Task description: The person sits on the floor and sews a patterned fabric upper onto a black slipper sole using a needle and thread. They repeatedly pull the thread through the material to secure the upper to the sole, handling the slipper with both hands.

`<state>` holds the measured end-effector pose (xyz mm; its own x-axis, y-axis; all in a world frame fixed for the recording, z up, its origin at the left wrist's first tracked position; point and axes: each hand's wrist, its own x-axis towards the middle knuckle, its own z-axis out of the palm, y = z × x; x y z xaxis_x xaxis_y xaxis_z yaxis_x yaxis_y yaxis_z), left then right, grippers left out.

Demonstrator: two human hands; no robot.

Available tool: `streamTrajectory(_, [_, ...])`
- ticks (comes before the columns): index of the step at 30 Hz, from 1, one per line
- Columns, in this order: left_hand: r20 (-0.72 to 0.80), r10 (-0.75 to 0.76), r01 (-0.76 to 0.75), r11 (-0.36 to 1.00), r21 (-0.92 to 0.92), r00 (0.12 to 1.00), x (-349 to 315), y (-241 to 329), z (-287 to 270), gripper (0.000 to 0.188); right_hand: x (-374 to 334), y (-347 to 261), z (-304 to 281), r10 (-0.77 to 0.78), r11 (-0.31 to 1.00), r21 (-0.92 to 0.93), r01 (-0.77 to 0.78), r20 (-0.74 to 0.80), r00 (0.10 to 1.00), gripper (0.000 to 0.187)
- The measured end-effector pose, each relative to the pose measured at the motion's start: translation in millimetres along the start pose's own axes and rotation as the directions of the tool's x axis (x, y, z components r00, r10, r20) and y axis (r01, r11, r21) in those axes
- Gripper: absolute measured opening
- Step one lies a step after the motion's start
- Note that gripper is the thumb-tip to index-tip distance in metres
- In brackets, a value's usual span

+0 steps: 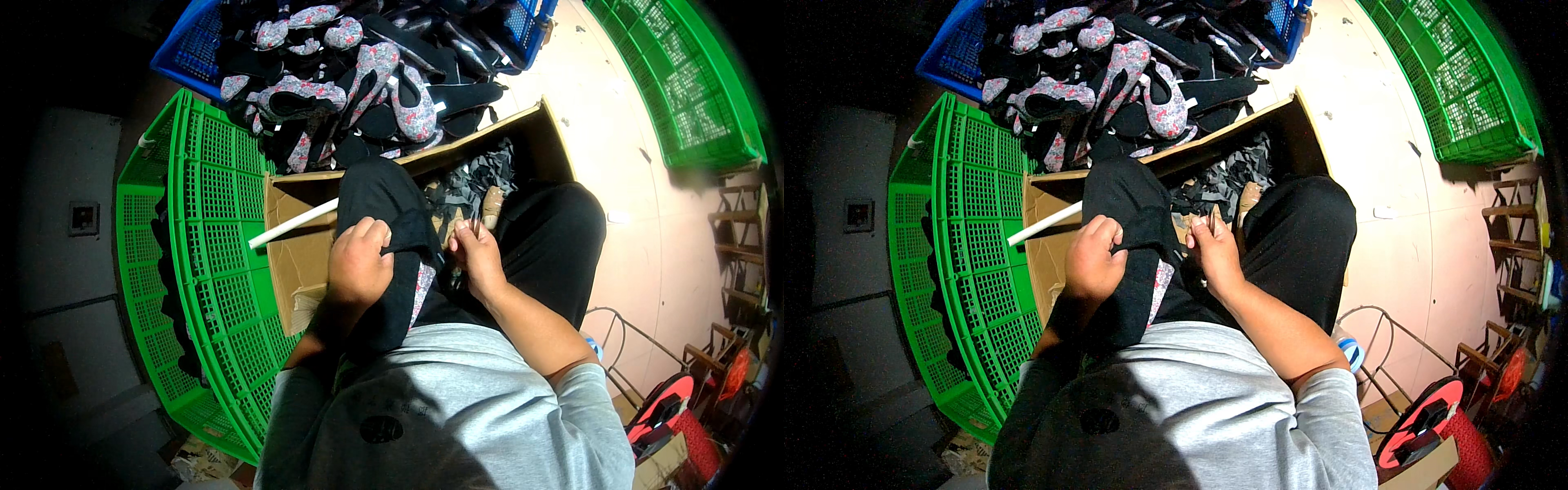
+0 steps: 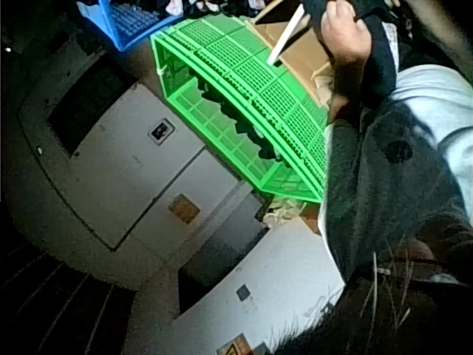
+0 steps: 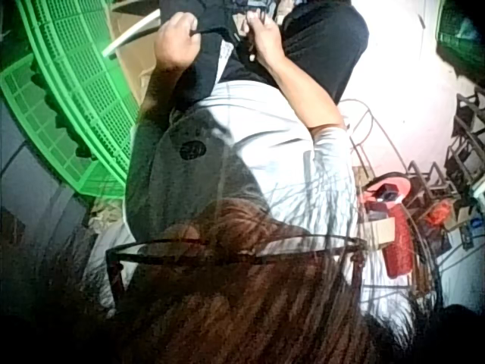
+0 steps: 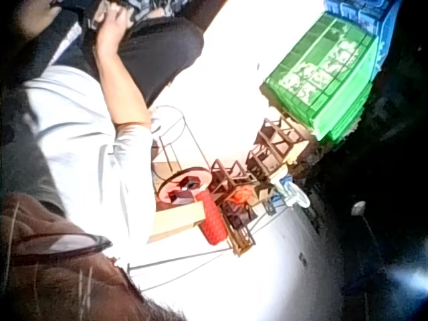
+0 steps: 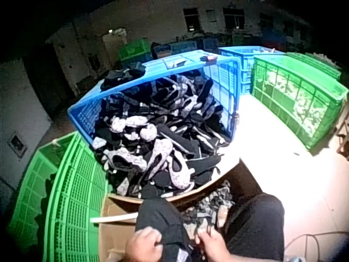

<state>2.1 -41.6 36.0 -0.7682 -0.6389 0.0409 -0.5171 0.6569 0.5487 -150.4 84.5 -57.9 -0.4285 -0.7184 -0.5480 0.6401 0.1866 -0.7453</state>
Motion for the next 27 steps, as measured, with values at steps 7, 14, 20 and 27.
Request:
streamTrajectory(7, [-0.018, -0.008, 0.008, 1.000, 0.011, 1.000, -1, -3, 0, 0.024, 1, 1, -1, 0.002, 1.000, -0.014, -0.002, 0.003, 1.000, 0.020])
streamTrajectory(14, [-0.038, -0.043, 0.044, 0.999, 0.016, 0.998, -3, -5, -2, 0.024, 1, 1, 0, 0.024, 1.000, -0.015, -0.024, 0.016, 1.000, 0.019])
streamTrajectory(20, [-0.081, -0.123, 0.119, 0.992, -0.050, 0.989, -7, -13, 0, 0.023, 5, 6, -3, 0.023, 0.999, -0.034, -0.022, 0.029, 0.999, 0.020])
streamTrajectory(27, [-0.167, -0.193, 0.166, 0.972, -0.166, 0.967, -14, -19, -2, 0.022, 2, 2, -1, 0.044, 0.998, -0.056, -0.041, 0.047, 0.998, 0.020])
